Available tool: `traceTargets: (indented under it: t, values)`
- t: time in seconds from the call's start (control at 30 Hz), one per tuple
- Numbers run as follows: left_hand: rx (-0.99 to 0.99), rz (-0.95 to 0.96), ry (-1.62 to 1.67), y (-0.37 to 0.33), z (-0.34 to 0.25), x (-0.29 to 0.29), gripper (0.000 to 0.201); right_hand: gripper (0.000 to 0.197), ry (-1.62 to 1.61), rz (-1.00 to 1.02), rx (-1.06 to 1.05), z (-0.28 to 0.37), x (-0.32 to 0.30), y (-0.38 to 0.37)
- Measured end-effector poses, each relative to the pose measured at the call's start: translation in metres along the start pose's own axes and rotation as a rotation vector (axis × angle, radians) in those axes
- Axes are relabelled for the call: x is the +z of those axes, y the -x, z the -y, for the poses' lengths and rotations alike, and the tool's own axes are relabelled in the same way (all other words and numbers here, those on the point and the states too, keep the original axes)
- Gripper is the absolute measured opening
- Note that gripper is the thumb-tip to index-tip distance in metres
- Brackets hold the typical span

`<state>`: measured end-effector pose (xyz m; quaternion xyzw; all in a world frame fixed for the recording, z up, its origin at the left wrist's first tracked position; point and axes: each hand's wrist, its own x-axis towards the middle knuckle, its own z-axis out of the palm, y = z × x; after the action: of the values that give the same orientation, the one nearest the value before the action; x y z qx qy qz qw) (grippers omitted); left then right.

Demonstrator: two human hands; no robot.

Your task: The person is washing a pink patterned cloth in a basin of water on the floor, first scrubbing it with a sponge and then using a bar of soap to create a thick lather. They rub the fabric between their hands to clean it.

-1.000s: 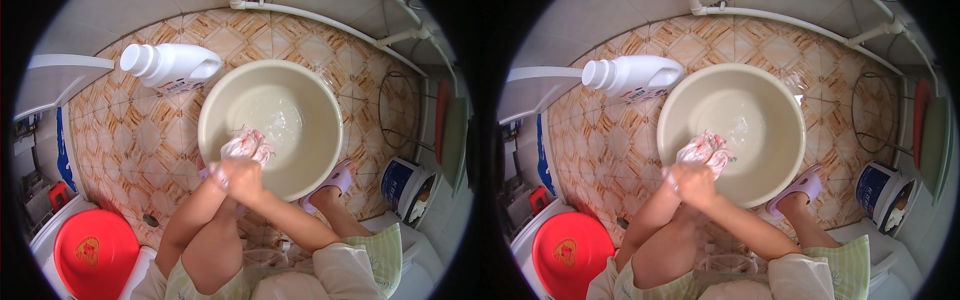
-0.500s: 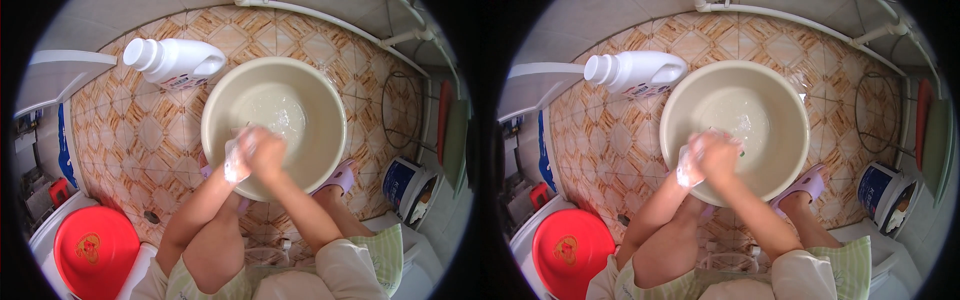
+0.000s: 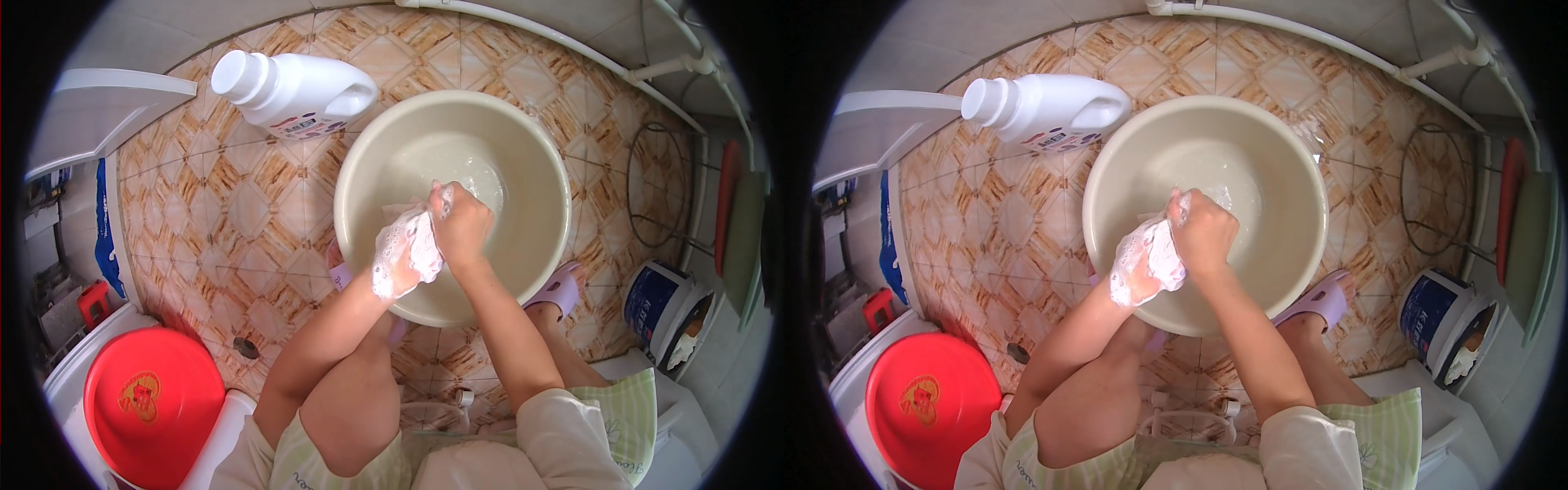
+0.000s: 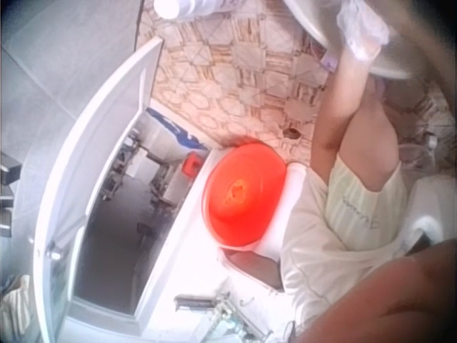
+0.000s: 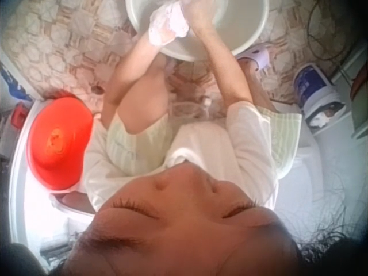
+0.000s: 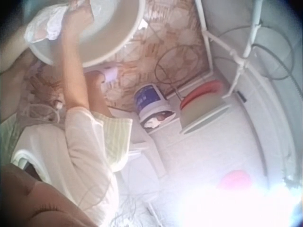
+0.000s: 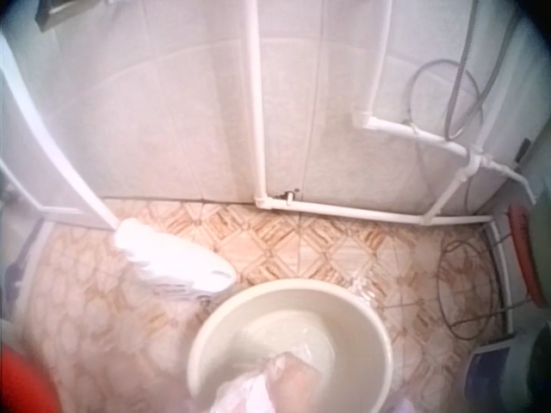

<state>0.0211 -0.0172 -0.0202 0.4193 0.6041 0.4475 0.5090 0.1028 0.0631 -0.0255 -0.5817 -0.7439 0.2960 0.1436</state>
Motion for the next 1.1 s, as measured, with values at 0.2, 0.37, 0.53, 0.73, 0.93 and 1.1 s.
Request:
traceTargets:
  t: [0.2, 0.37, 0.53, 0.73, 0.93, 1.1]
  values:
    - [-0.543, -0.137, 1.389, -0.005, 0.022, 0.009, 0.023, 0.023, -0.067, -0.14, -0.396, 0.006, 0.015, 0.032]
    - [-0.218, 0.133, 1.15, 0.004, 0.048, -0.002, 0.037, 0.025, 0.035, -0.27, -0.485, 0.029, 0.013, 0.034]
    - [-0.569, -0.187, 1.371, -0.001, 0.009, 0.005, 0.029, 0.026, -0.004, -0.108, -0.189, 0.005, 0.015, 0.008]
    - [-0.442, -0.12, 1.514, -0.007, 0.018, 0.004, 0.024, 0.015, -0.047, -0.184, -0.38, 0.027, 0.029, 0.061]
    - [-0.491, -0.089, 1.353, -0.003, 0.015, 0.004, 0.03, 0.019, -0.063, 0.001, -0.059, 0.025, 0.006, 0.033]
    - [-0.614, -0.102, 1.432, -0.007, 0.013, 0.006, 0.028, 0.014, -0.147, -0.003, -0.106, 0.011, 0.012, 0.025]
